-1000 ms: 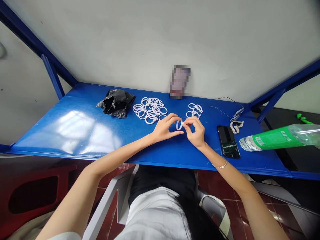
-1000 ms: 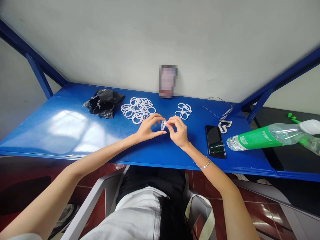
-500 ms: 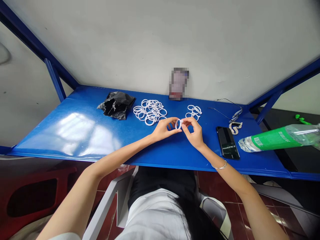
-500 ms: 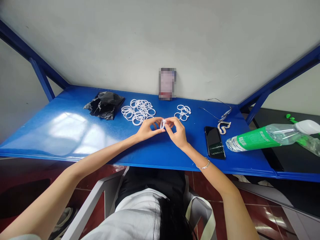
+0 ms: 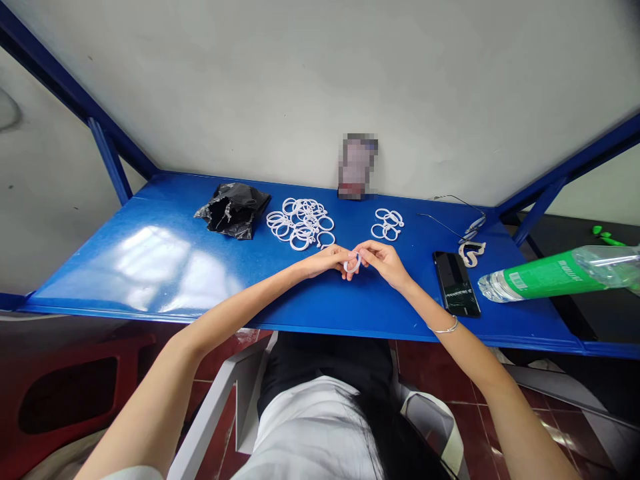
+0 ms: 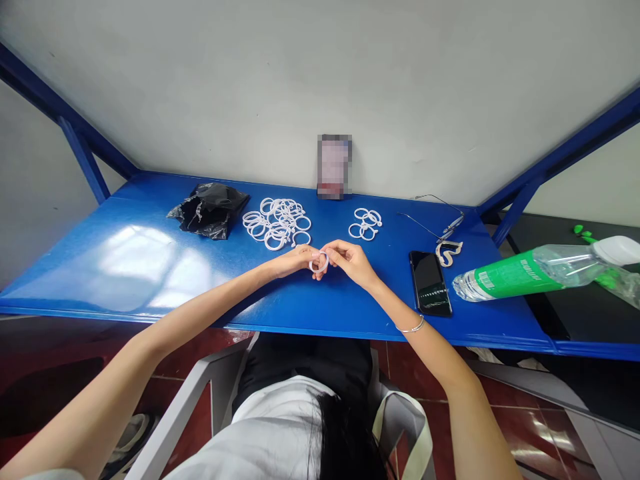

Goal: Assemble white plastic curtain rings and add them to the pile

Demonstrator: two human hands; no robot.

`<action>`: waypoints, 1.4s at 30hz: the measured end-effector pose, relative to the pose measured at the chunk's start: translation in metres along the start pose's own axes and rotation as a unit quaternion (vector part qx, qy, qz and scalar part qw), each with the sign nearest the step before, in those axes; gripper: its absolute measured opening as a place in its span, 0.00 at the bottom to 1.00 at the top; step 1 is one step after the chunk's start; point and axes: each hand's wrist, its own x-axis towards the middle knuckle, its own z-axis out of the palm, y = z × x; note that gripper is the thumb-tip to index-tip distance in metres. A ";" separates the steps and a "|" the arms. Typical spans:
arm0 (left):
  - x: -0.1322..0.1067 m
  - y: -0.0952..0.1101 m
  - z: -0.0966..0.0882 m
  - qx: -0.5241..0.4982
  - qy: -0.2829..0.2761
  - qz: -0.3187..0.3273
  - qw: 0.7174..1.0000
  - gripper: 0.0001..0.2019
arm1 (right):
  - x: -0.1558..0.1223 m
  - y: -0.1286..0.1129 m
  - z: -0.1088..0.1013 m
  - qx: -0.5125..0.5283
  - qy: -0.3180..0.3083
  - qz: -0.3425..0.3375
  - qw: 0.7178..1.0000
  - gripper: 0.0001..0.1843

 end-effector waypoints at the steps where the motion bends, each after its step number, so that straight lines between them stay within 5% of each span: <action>1: 0.001 -0.002 -0.001 -0.017 -0.004 -0.007 1.000 0.29 | 0.001 0.000 0.000 0.013 -0.006 0.009 1.000 0.16; 7: 0.004 -0.003 0.000 -0.001 0.064 -0.011 0.998 0.29 | 0.006 0.002 -0.003 0.009 0.013 0.033 0.999 0.19; 10: 0.005 -0.001 0.000 0.068 0.140 0.005 0.988 0.28 | 0.010 0.004 -0.015 -0.085 0.110 -0.007 0.990 0.18; 12: 0.005 -0.002 -0.001 0.178 0.180 0.032 0.967 0.23 | 0.013 0.006 -0.028 -0.206 0.203 -0.049 0.956 0.16; 14: 0.003 -0.004 -0.003 0.356 0.215 0.074 0.907 0.17 | 0.015 0.008 -0.042 -0.339 0.260 -0.063 0.902 0.14; 16: 0.002 -0.005 -0.003 0.538 0.242 0.097 0.801 0.11 | 0.016 0.012 -0.053 -0.450 0.279 -0.038 0.848 0.11; 19: 0.001 -0.005 -0.002 0.690 0.261 0.043 0.674 0.09 | 0.016 0.019 -0.062 -0.548 0.223 0.022 0.806 0.08; 23: 0.001 -0.003 -0.004 0.742 0.250 -0.017 0.621 0.10 | 0.016 0.025 -0.063 -0.568 0.180 0.025 0.803 0.08; 28: 0.002 -0.008 -0.007 0.708 0.236 0.009 0.666 0.14 | 0.015 0.021 -0.058 -0.548 0.192 -0.037 0.814 0.11; 31: 0.003 -0.010 -0.004 0.620 0.212 0.073 0.752 0.13 | 0.015 0.017 -0.049 -0.497 0.169 -0.083 0.847 0.11; 34: 0.003 -0.009 0.000 0.462 0.178 0.152 0.855 0.10 | 0.013 0.014 -0.033 -0.420 0.062 -0.111 0.899 0.11; 37: 0.004 -0.010 0.002 0.277 0.182 0.183 0.925 0.13 | 0.009 0.014 -0.013 -0.365 -0.025 -0.132 0.921 0.11; 42: 0.009 -0.017 0.000 0.075 0.191 0.149 0.967 0.23 | 0.005 0.020 0.007 -0.253 -0.051 -0.077 0.963 0.16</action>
